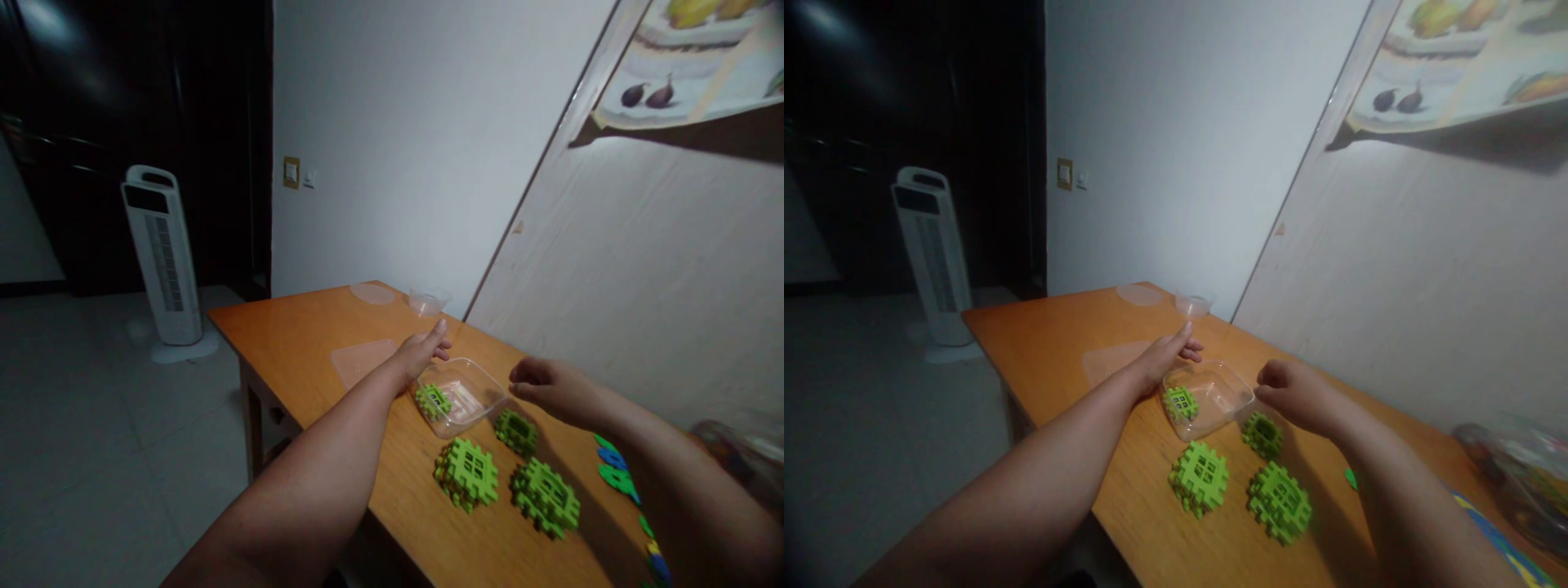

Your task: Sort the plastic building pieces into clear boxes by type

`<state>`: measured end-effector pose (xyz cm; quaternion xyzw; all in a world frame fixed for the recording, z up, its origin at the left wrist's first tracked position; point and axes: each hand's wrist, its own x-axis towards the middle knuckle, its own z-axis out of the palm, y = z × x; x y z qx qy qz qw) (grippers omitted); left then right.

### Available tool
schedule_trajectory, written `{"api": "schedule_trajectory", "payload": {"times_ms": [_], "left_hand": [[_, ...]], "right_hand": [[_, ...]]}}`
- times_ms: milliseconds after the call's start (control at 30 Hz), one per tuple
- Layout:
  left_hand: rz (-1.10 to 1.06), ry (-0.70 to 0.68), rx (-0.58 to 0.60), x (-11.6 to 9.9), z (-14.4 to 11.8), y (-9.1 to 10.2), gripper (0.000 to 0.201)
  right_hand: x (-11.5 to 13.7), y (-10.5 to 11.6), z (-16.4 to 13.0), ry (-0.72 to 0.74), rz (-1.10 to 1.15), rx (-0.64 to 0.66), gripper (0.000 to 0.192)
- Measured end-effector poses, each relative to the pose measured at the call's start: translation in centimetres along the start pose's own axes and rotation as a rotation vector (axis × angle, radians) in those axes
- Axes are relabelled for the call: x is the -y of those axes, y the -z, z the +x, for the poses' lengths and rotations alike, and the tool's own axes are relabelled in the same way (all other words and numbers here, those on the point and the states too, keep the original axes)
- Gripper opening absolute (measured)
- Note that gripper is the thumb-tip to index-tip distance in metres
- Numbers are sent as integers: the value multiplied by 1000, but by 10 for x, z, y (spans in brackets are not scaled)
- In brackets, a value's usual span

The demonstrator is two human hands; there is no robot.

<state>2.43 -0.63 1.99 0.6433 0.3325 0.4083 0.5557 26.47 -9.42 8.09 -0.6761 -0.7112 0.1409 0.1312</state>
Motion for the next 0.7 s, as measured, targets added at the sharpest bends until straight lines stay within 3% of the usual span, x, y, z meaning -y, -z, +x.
{"api": "schedule_trajectory", "payload": {"times_ms": [100,233,333,433,533,700], "left_hand": [[-5,22,2,-1,-1,0,84],[-5,11,7,0,-1,0,86],[-5,18,8,2,0,1,87],[1,10,10,3,1,0,86],[7,-15,8,4,1,0,83],[1,-32,7,3,-1,0,81]], "right_hand": [[-19,-7,-13,-30,-2,117,37],[-24,-23,-23,-11,-22,223,43],[-25,-24,-24,-23,-48,187,40],[-23,-16,-22,-63,-25,65,46],[-8,-7,-18,-56,91,-4,58],[50,-15,-9,52,242,102,64]]}}
